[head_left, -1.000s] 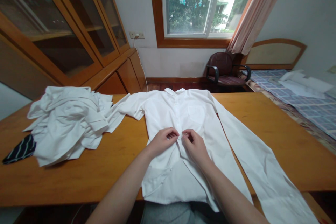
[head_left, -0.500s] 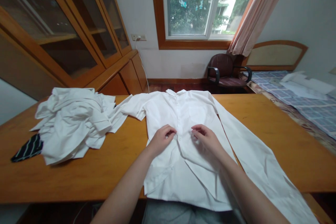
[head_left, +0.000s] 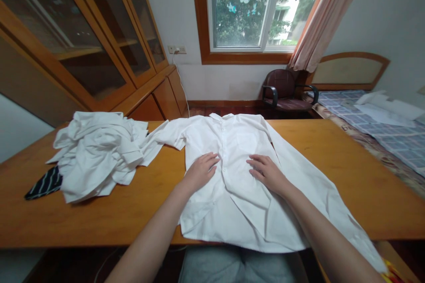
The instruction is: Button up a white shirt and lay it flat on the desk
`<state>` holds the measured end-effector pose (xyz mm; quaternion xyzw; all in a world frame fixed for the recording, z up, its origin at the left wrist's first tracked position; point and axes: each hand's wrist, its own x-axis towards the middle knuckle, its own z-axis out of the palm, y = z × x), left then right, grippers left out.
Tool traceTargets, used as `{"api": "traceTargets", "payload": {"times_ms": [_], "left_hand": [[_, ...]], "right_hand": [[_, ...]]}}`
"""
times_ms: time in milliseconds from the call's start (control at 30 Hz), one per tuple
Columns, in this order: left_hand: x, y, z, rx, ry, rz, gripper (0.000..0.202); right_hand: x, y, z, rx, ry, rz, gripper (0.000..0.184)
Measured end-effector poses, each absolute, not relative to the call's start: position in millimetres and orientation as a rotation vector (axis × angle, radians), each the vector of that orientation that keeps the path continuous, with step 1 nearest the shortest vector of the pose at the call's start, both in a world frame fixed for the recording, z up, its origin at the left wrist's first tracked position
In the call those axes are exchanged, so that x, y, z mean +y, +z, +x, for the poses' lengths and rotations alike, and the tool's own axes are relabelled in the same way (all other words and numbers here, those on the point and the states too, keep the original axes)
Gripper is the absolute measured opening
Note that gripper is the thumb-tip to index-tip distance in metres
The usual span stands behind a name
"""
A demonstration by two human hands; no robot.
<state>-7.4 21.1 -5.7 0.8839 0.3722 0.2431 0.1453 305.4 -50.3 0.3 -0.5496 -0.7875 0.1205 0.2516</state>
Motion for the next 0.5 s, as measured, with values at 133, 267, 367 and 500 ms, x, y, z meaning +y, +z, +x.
{"api": "traceTargets", "payload": {"times_ms": [133, 267, 367, 500], "left_hand": [[37, -9, -6, 1.087, 0.640, 2.592, 0.037], [52, -12, -6, 1.100, 0.580, 2.653, 0.038], [61, -13, -5, 1.119, 0.601, 2.665, 0.038], [71, -12, -1, 1.120, 0.649, 2.651, 0.038]], "right_hand": [[-36, -4, 305, -2.190, 0.248, -1.505, 0.036], [-23, -7, 306, -2.203, 0.222, -1.515, 0.037], [-14, -8, 306, -2.184, 0.220, -1.512, 0.036], [-4, -9, 306, -2.160, 0.215, -1.490, 0.035]]}}
